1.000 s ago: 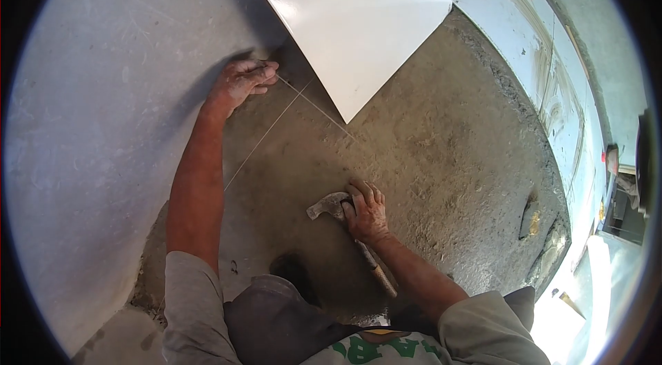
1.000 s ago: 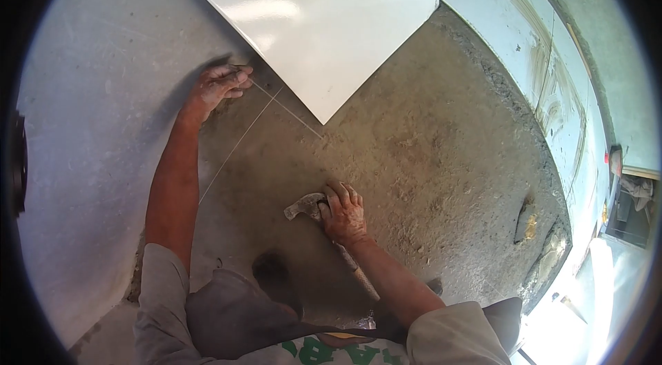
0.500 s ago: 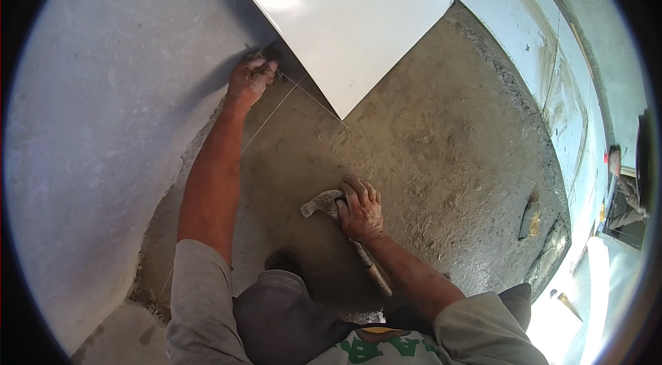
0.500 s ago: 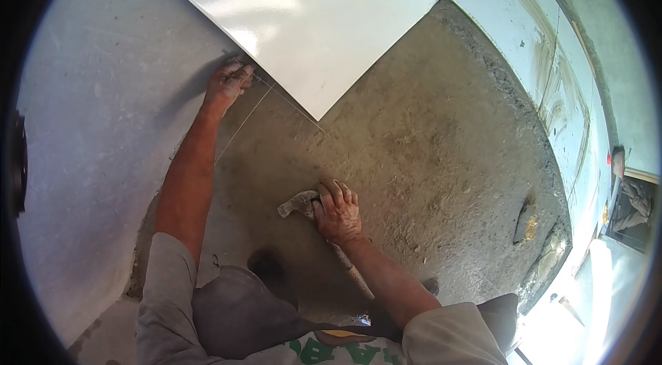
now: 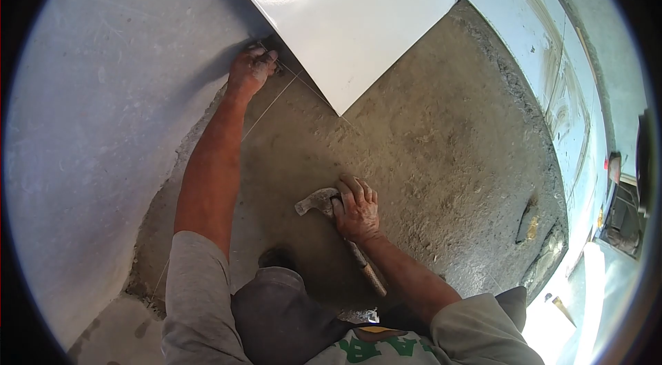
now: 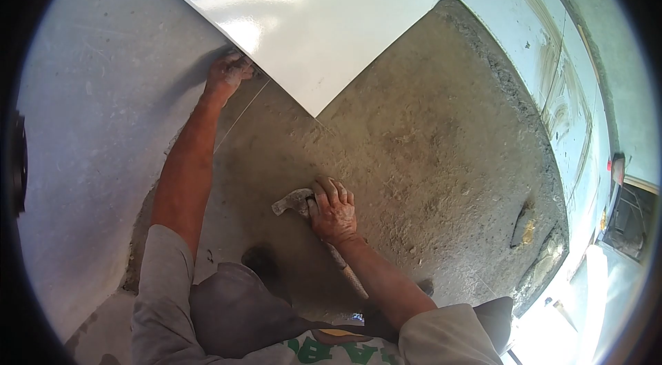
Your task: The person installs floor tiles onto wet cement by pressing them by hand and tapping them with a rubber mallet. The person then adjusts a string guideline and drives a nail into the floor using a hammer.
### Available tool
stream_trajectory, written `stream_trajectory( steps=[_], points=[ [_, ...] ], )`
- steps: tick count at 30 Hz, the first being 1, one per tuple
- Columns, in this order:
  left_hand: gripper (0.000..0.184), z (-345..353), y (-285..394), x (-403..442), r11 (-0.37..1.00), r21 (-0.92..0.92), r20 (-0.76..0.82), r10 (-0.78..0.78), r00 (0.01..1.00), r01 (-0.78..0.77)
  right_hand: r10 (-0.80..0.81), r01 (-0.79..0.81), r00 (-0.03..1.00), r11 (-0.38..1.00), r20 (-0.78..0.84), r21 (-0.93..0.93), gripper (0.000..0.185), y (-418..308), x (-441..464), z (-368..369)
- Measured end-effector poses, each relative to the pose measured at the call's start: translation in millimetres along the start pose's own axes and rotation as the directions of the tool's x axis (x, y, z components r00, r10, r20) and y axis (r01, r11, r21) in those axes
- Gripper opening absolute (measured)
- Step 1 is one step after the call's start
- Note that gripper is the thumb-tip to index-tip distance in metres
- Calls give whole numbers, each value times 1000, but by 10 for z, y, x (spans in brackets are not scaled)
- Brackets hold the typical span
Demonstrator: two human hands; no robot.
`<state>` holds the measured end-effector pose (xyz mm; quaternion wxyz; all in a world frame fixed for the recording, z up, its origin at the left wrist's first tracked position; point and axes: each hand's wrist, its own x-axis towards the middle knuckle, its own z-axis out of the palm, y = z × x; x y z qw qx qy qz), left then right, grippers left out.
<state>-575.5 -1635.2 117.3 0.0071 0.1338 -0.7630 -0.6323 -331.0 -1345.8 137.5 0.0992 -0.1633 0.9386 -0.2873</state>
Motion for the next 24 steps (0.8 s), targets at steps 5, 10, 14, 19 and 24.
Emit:
stream_trajectory(
  steps=[5,10,14,19,24],
  points=[
    [14,53,124,-6,980,-159,-5,-125,992,123,-6,6,1000,1000,-17,-4,47,21,-7,23],
    [12,60,282,-69,964,-203,9,-171,985,169,0,0,1000,1000,1,-10,47,18,-3,10],
    [13,10,111,21,970,-203,39,-128,991,133,-8,8,1000,1000,-10,-11,46,19,-5,25],
    [18,-3,25,39,981,-166,19,-99,995,101,-28,28,998,1000,-56,-5,47,13,1,31],
    [19,-13,-38,46,995,51,-20,85,996,-83,-45,45,998,999,-51,9,46,-2,15,25]
  ],
)
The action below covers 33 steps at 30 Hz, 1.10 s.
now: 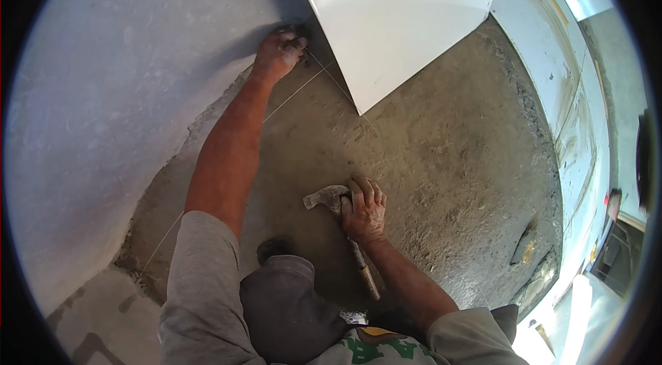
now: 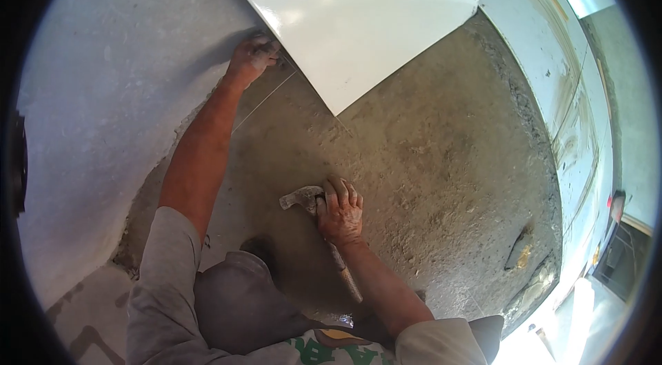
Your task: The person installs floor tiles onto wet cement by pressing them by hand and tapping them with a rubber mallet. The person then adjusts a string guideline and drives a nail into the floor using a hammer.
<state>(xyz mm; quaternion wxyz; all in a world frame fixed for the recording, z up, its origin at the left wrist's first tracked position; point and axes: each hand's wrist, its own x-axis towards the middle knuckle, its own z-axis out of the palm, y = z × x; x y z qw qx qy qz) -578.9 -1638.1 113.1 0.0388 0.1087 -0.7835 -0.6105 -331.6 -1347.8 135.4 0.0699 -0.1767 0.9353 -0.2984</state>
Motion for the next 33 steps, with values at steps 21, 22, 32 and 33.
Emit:
stream_trajectory(
  steps=[21,22,32,33],
  points=[
    [25,-22,214,-28,889,453,-45,97,994,-67,-13,13,1000,1000,19,-6,46,5,4,-16],
    [26,-25,160,-11,914,385,-81,167,983,-124,-13,13,1000,1000,16,-5,45,3,6,-15],
    [27,-100,137,-11,944,318,-44,110,993,-90,-19,19,1000,1000,12,-6,45,4,-1,1],
    [27,-103,159,-19,938,336,-24,101,995,-87,-13,13,1000,1000,18,-14,45,0,-3,1]
  ],
)
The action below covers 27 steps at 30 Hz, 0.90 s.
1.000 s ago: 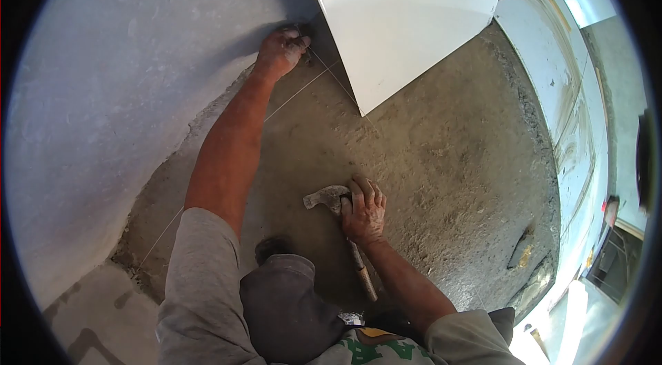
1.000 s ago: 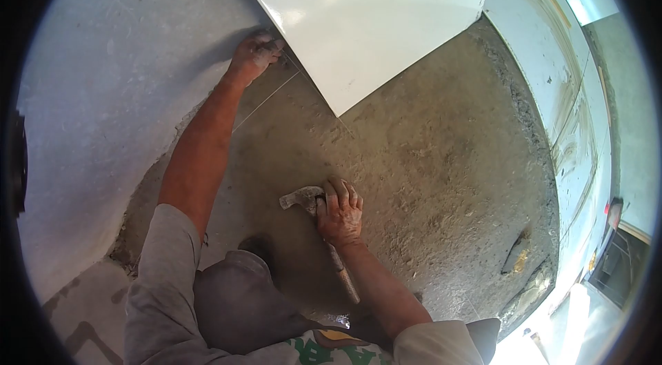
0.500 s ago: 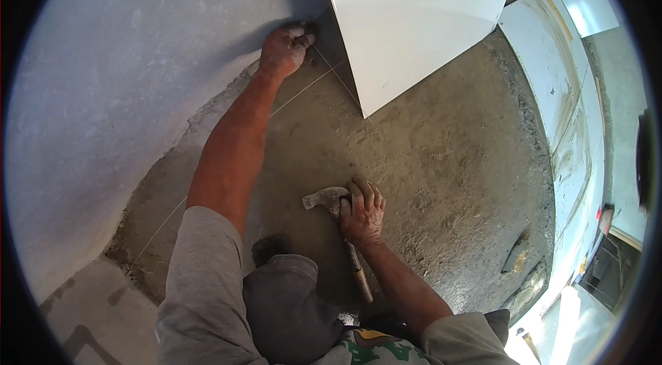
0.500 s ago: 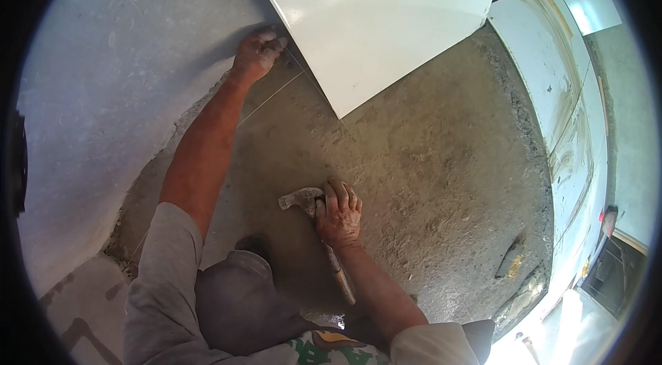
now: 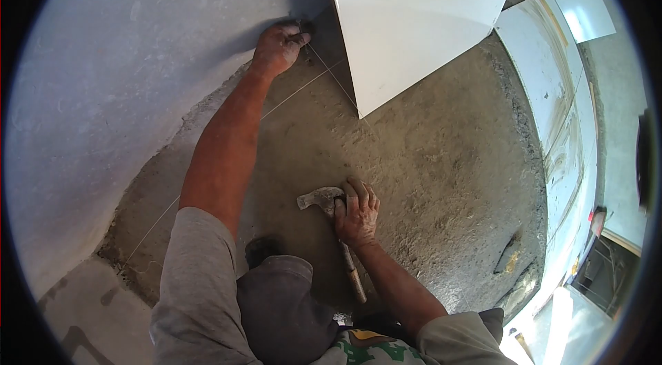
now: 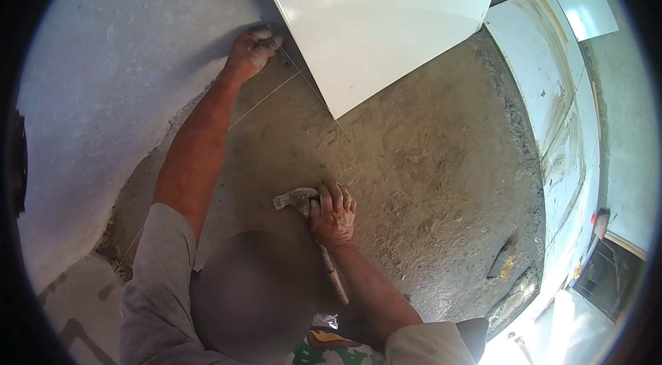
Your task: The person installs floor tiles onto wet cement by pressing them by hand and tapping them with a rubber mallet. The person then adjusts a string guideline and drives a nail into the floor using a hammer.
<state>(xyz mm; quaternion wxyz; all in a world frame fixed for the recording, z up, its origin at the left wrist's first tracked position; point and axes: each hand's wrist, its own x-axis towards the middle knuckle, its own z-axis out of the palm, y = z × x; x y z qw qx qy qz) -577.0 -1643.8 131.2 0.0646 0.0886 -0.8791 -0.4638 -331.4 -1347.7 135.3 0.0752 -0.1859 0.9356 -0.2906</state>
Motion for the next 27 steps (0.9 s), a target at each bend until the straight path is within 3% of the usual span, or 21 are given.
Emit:
stream_trajectory(
  steps=[5,7,11,16,20,22,27],
  points=[
    [31,-51,157,-45,996,67,-3,61,998,-61,3,-3,1000,1000,9,0,46,-1,-3,-14],
    [26,-62,175,-50,992,117,56,-49,997,42,6,-6,1000,999,3,-39,48,0,-4,-13],
    [26,-23,73,-39,994,65,34,-84,996,82,-10,11,1000,998,9,-54,49,17,-14,10],
    [23,-57,235,-63,983,175,24,-58,998,53,-4,5,1000,999,11,-47,50,46,-20,39],
    [22,24,110,-81,995,80,-86,68,994,-61,-17,18,1000,999,20,-47,50,47,-21,15],
    [23,-19,216,-99,996,80,-39,-41,998,44,-26,28,999,999,44,-46,51,32,-8,-19],
    [22,-3,240,-135,995,80,-65,-55,996,60,-66,69,992,997,110,-25,51,38,18,-149]
  ],
)
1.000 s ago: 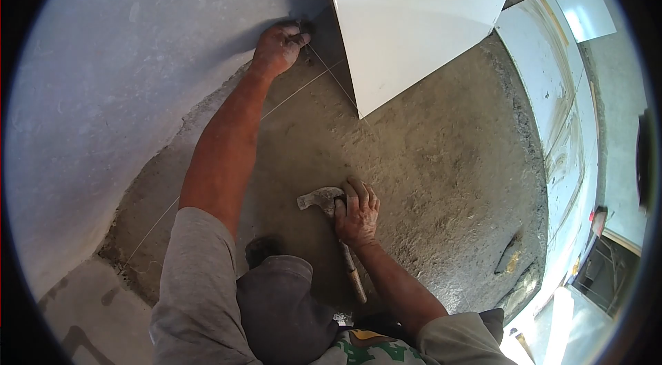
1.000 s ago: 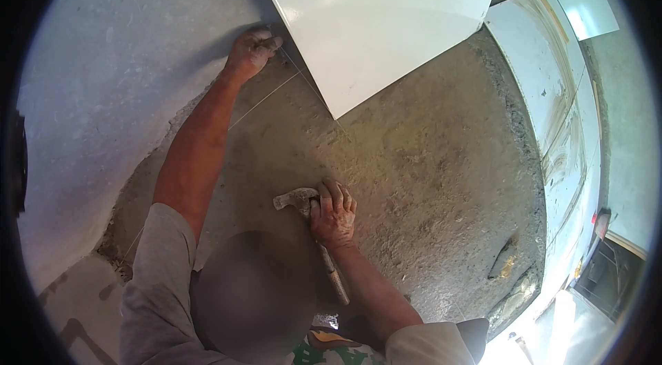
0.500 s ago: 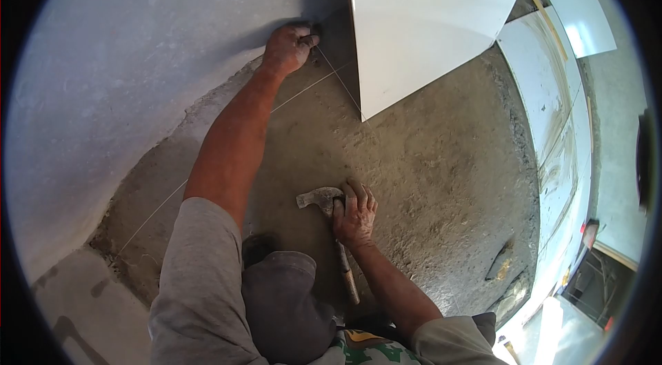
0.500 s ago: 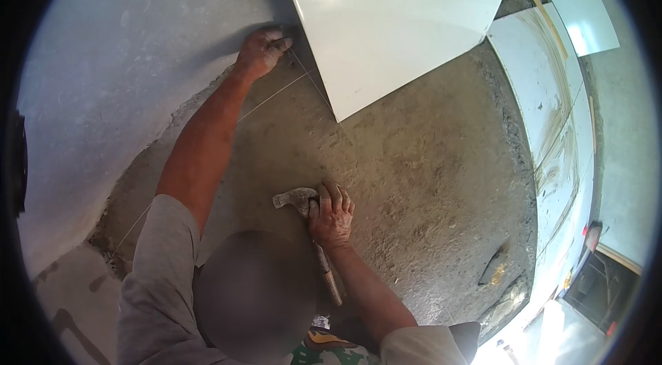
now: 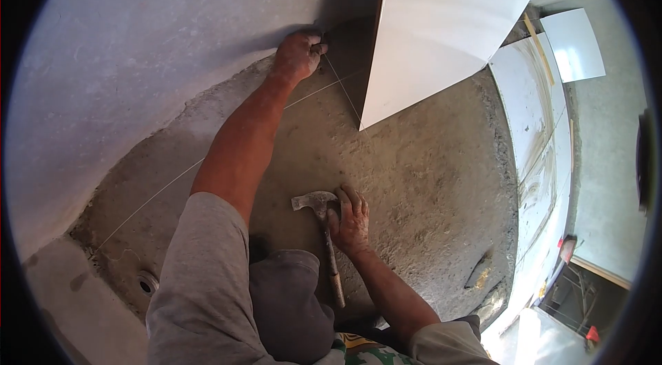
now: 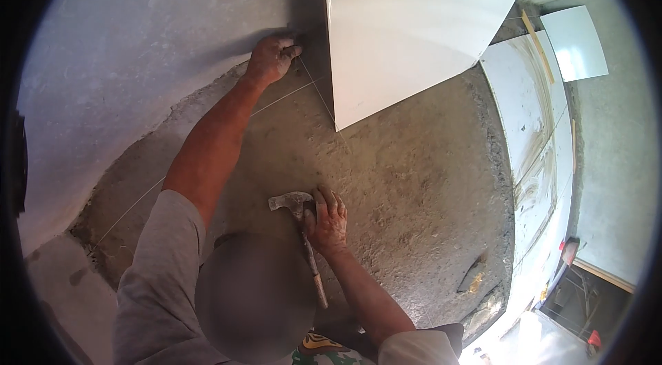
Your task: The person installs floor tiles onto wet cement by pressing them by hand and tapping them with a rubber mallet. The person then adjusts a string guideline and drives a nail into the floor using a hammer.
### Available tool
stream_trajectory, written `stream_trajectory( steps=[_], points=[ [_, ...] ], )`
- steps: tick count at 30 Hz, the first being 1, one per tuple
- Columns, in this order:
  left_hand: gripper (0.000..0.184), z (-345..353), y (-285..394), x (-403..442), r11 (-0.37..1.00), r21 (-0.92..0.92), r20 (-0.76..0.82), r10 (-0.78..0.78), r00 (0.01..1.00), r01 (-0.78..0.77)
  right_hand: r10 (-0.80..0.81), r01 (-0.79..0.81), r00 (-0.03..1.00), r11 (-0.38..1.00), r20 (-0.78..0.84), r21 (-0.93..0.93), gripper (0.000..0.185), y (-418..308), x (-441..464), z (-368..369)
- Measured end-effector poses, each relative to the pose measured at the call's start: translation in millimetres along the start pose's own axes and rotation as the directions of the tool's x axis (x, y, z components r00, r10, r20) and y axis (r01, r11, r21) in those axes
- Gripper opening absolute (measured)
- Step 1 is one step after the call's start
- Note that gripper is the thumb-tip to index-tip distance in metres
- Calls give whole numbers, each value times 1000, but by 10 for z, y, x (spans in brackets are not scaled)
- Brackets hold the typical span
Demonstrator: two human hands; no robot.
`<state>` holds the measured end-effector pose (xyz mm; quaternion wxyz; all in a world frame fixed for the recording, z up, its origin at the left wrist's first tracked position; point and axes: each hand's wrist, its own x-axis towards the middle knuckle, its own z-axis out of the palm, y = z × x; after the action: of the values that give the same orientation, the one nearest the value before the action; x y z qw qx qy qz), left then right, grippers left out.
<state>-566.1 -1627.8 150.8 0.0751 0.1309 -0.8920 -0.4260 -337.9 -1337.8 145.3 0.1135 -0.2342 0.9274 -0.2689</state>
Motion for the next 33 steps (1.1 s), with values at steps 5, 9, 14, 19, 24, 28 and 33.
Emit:
stream_trajectory(
  steps=[5,9,14,19,24,28,33],
  points=[
    [22,43,-61,-14,998,20,-94,69,993,-67,-19,19,999,1000,49,0,53,11,1,-36],
    [19,28,-32,-16,1000,-24,-59,16,998,-17,1,-2,999,1000,38,16,54,-16,-3,-32],
    [19,67,-50,-10,995,-67,-144,68,987,-79,10,-10,998,1000,58,11,54,25,-11,-11],
    [19,-85,132,-8,995,50,80,-88,993,84,55,-67,996,977,66,203,59,-140,4,-197],
    [23,-3,4,13,998,-34,3,-48,999,48,220,-234,951,971,216,42,52,-378,-317,-441],
    [25,-21,35,56,995,14,64,-98,993,97,502,-399,597,863,626,-312,50,-535,-346,-528],
    [24,55,-55,41,1000,-9,-18,-19,1000,18,532,-428,588,844,609,-324,52,-410,-606,-237]
  ],
)
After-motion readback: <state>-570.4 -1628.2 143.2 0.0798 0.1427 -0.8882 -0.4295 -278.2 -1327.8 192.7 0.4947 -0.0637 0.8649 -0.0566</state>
